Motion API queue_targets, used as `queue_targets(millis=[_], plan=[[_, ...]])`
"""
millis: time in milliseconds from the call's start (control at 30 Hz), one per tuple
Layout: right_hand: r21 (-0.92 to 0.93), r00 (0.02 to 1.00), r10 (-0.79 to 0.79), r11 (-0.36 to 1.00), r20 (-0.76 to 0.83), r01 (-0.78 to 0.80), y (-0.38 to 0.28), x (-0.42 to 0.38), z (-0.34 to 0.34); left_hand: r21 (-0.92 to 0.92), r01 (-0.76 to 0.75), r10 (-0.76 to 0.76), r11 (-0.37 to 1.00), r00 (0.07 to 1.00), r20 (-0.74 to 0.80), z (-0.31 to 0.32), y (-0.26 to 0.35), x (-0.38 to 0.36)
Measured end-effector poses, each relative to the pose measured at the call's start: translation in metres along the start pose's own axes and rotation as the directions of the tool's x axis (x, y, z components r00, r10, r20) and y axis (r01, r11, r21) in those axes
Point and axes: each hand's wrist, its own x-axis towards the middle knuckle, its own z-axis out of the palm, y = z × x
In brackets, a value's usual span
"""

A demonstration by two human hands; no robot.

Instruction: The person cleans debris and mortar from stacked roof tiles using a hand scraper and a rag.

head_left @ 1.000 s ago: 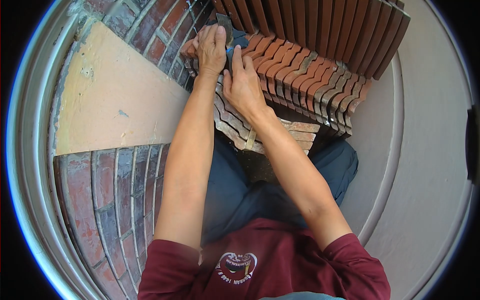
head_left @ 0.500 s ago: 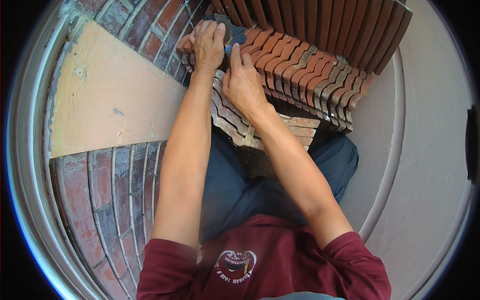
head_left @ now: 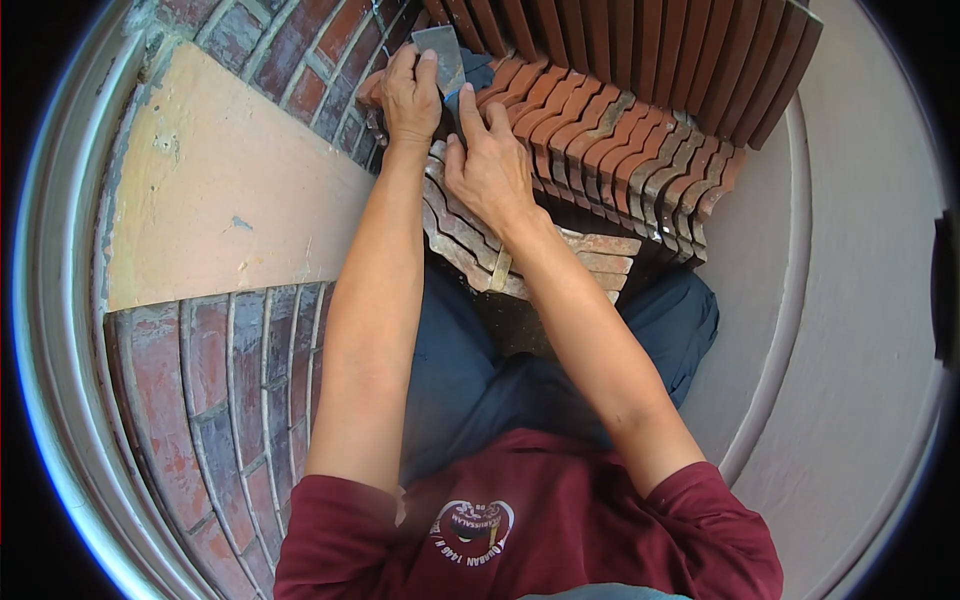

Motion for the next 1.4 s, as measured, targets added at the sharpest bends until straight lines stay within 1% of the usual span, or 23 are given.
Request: queue_targets(millis=[100, 200, 233, 333, 467, 500, 633, 733, 800, 867, 967, 1000, 1067, 1100, 1200, 1233, 1300, 1400], plan=[[0.033, 0.999, 0.012, 0.999, -0.038, -0.011, 0.0, -0.002, -0.006, 0.125, -0.055, 0.058, 0.991, 0.998, -0.018, 0.001, -0.008, 0.001], [0.161, 0.992, 0.019, 0.987, -0.128, 0.002, 0.002, -0.004, -0.012, -0.067, -0.145, 0.139, 0.987, 0.987, -0.083, 0.001, 0.0, 0.002], [0.199, 0.99, 0.013, 0.98, -0.141, 0.016, 0.003, -0.005, -0.017, -0.035, -0.141, 0.138, 0.989, 0.987, -0.081, 0.002, -0.001, 0.002], [0.217, 0.991, 0.007, 0.976, -0.136, 0.023, 0.014, -0.006, -0.02, 0.075, -0.225, 0.229, 0.972, 0.972, -0.05, 0.006, -0.002, 0.003], [0.223, 0.995, 0.019, 0.975, -0.102, 0.004, 0.022, 0.004, -0.023, 0.18, -0.253, 0.259, 0.951, 0.966, -0.012, 0.006, -0.002, 0.001], [0.228, 0.994, 0.016, 0.974, -0.107, 0.009, 0.025, 0.007, -0.023, 0.168, -0.246, 0.25, 0.954, 0.968, 0.002, 0.005, -0.004, 0.001], [0.333, 0.986, 0.166, 0.931, -0.016, -0.151, 0.028, 0.009, -0.022, 0.145, -0.277, 0.282, 0.95, 0.959, -0.02, 0.004, -0.001, 0.001], [0.501, 0.955, 0.286, 0.816, 0.084, -0.288, 0.038, 0.014, -0.02, 0.124, -0.28, 0.287, 0.952, 0.957, -0.047, 0.005, -0.001, 0.002], [0.501, 0.959, 0.274, 0.82, 0.077, -0.275, 0.042, 0.019, -0.018, 0.095, -0.295, 0.302, 0.951, 0.95, -0.076, 0.01, -0.008, 0.002], [0.52, 0.96, 0.269, 0.81, 0.079, -0.27, 0.039, 0.02, -0.02, 0.109, -0.297, 0.305, 0.949, 0.95, -0.067, 0.01, -0.009, 0.0], [0.455, 0.954, 0.29, 0.842, 0.073, -0.29, 0.042, 0.019, -0.021, 0.132, -0.337, 0.351, 0.932, 0.932, -0.094, 0.011, -0.01, 0.003], [0.441, 0.962, 0.261, 0.856, 0.08, -0.269, 0.042, 0.023, -0.021, 0.142, -0.352, 0.368, 0.925, 0.924, -0.106, 0.011, -0.012, 0.001], [0.411, 0.97, 0.225, 0.879, 0.092, -0.243, 0.037, 0.03, -0.024, 0.121, -0.326, 0.339, 0.937, 0.934, -0.112, 0.012, -0.015, 0.002], [0.387, 0.983, 0.179, 0.904, 0.047, -0.183, 0.04, 0.032, -0.02, 0.108, -0.316, 0.328, 0.942, 0.938, -0.116, 0.013, -0.015, 0.002], [0.41, 0.971, 0.221, 0.881, 0.089, -0.238, 0.038, 0.027, -0.028, 0.124, -0.321, 0.332, 0.939, 0.94, -0.084, 0.012, -0.014, 0.001], [0.405, 0.969, 0.226, 0.881, 0.097, -0.246, 0.036, 0.027, -0.028, 0.162, -0.351, 0.368, 0.922, 0.925, -0.09, 0.011, -0.012, 0.0], [0.392, 0.962, 0.249, 0.879, 0.111, -0.272, 0.036, 0.025, -0.03, 0.163, -0.337, 0.357, 0.927, 0.928, -0.107, 0.01, -0.012, 0.002], [0.351, 0.978, 0.19, 0.913, 0.082, -0.207, 0.035, 0.03, -0.028, 0.126, -0.321, 0.332, 0.939, 0.939, -0.088, 0.015, -0.015, 0.0]])
